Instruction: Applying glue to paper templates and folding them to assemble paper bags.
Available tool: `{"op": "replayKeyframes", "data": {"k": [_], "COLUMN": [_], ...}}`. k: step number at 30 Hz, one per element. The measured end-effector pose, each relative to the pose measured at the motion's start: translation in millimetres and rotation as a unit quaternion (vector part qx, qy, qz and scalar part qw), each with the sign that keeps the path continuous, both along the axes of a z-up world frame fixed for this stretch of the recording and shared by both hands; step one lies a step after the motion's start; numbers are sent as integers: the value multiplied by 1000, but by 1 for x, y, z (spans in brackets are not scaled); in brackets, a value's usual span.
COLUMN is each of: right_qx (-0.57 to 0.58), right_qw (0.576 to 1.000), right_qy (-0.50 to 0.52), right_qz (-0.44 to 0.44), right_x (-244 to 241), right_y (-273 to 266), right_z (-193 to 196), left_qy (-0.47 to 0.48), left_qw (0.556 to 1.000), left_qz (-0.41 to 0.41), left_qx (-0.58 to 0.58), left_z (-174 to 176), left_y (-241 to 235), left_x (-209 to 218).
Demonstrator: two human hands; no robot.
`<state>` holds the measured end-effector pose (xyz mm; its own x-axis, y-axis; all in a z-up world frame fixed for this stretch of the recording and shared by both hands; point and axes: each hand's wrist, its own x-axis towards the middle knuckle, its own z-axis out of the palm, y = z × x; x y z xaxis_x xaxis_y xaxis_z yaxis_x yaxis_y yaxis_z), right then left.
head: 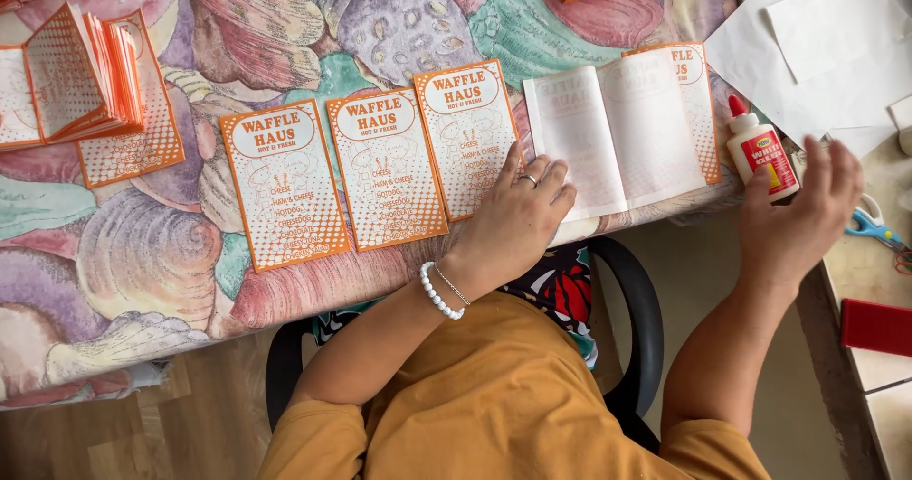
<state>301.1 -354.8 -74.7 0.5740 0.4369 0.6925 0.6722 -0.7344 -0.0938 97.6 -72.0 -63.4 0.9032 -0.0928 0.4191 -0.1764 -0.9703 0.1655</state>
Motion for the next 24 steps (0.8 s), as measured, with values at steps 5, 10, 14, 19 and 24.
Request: {"op": "replayKeyframes", "data": {"k": [5, 10, 14, 19, 24], "right_qx": [3, -1, 56, 192, 549], "right_qw": [994, 977, 959, 928, 779], "right_qy": [105, 204, 266, 308, 302], "right_qz": [-31, -60, -84, -85, -44], "right_x": [14, 8, 11, -3, -2], "right_y": [-27, -23, -17, -3, -10], "right_z": [-16, -7, -9, -11, -36], "left_qy": [18, 15, -40, 21, 28], "left_qw": [1000, 1000, 997, 994, 996], "left_qz": [-1, 6, -55, -49, -84], "left_qx": [-10, 1, -25, 93, 33], "left_z": [-3, 9, 0, -7, -29], "left_y": [-9, -9, -25, -33, -30], "left_x": [9, 14, 62, 74, 68]}}
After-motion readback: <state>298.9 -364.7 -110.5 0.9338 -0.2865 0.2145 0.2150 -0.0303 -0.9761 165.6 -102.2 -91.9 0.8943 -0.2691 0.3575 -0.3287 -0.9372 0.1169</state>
